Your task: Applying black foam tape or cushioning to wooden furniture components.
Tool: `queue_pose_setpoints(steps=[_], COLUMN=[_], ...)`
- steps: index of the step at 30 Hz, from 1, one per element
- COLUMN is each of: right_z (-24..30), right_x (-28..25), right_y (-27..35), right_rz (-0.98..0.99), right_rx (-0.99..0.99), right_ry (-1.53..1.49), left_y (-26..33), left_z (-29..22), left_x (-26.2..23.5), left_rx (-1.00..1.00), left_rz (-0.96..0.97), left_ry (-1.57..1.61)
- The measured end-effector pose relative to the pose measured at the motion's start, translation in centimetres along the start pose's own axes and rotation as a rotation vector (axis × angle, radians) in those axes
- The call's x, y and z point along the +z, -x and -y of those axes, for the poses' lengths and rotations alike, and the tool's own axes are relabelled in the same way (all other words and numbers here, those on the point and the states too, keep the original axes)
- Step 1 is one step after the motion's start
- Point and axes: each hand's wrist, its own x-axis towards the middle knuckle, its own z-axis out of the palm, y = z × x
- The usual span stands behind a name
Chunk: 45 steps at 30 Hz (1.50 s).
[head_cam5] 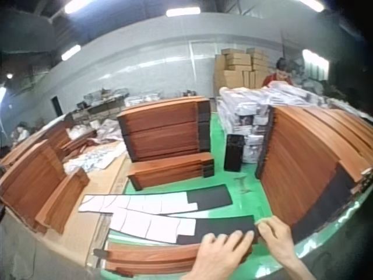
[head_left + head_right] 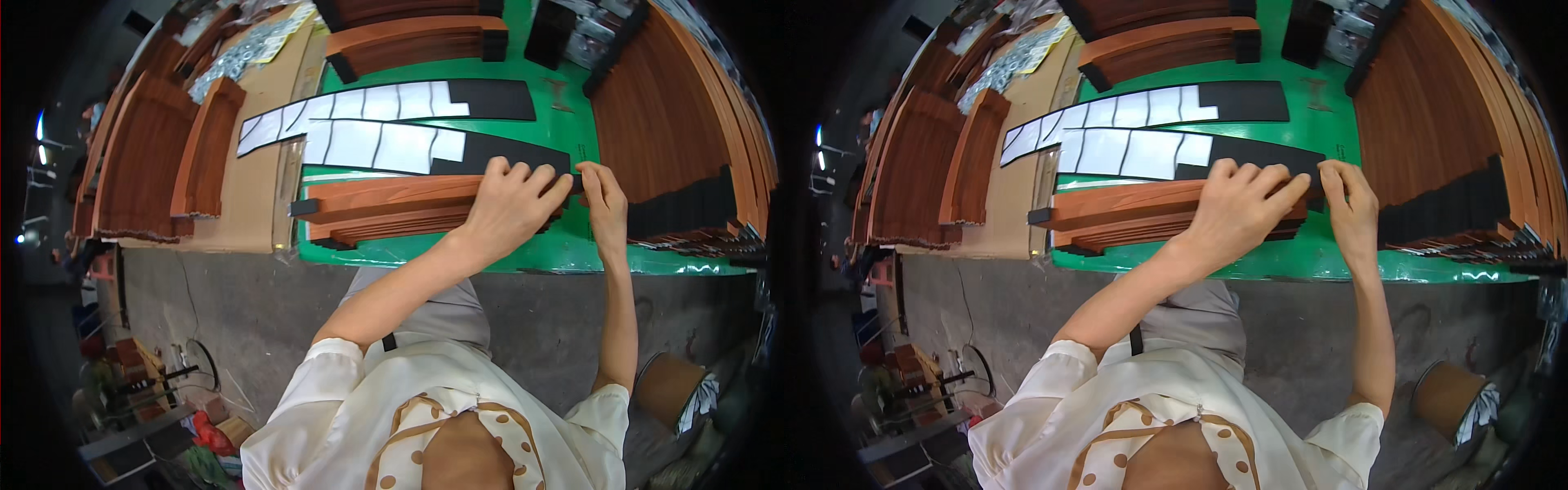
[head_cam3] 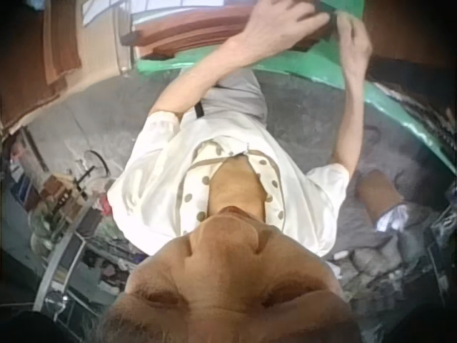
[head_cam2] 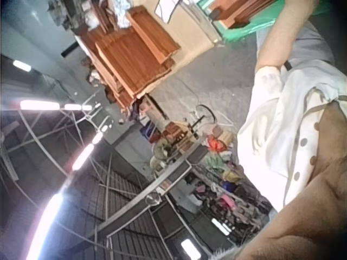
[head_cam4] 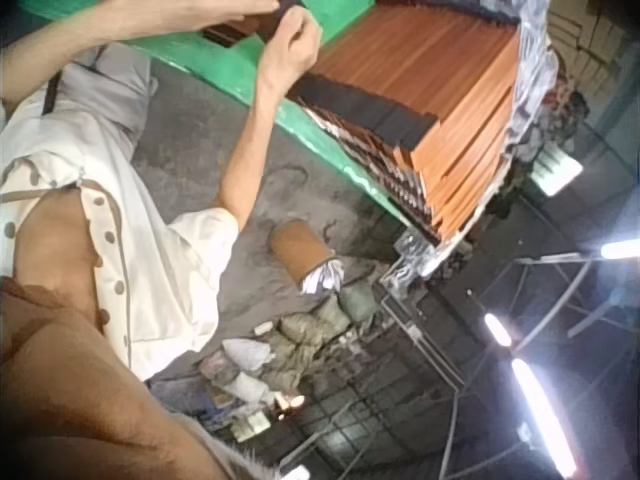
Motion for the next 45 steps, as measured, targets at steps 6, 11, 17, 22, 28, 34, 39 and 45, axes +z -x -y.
queue_pose_setpoints(steps=[6, 11, 17, 22, 28, 34, 39, 45], right_z=[-1.3, -1.0, -1.8, -0.7, -1.3, -2.7, -6.5, -5.1], right_x=[2.0, 2.8, 1.3, 0.3, 0.7, 3.3, 2.9, 2.6], right_y=[0.4, 0.2, 0.1, 0.3, 1.7, 3.0, 3.5, 3.3], right_rz=[-0.066, -0.196, -0.191, 0.001, -0.046, -0.107, -0.105, -0.169], right_rx=[0.060, 0.009, 0.090, 0.184, 0.128, 0.050, 0.037, 0.058], right_ry=[-0.222, -0.104, -0.260, -0.060, -0.321, -0.409, -0.416, -0.505], left_y=[0.3, 0.4, 3.8, 12.8, 16.3, 19.3, 20.0, 21.9], left_z=[0.2, 0.6, 1.0, 6.3, 7.6, 9.8, 9.8, 15.6], left_x=[0.4, 0.2, -7.8, -17.0, -18.0, -17.3, -18.1, -22.7], left_rx=[-0.025, -0.044, 0.128, -0.554, -0.925, -0.841, -0.826, -0.741], left_rz=[-0.027, -0.011, -0.269, -0.388, -0.354, -0.344, -0.202, -0.094], left_ry=[0.016, 0.021, -0.046, -0.133, 0.365, 0.279, 0.290, -0.067])
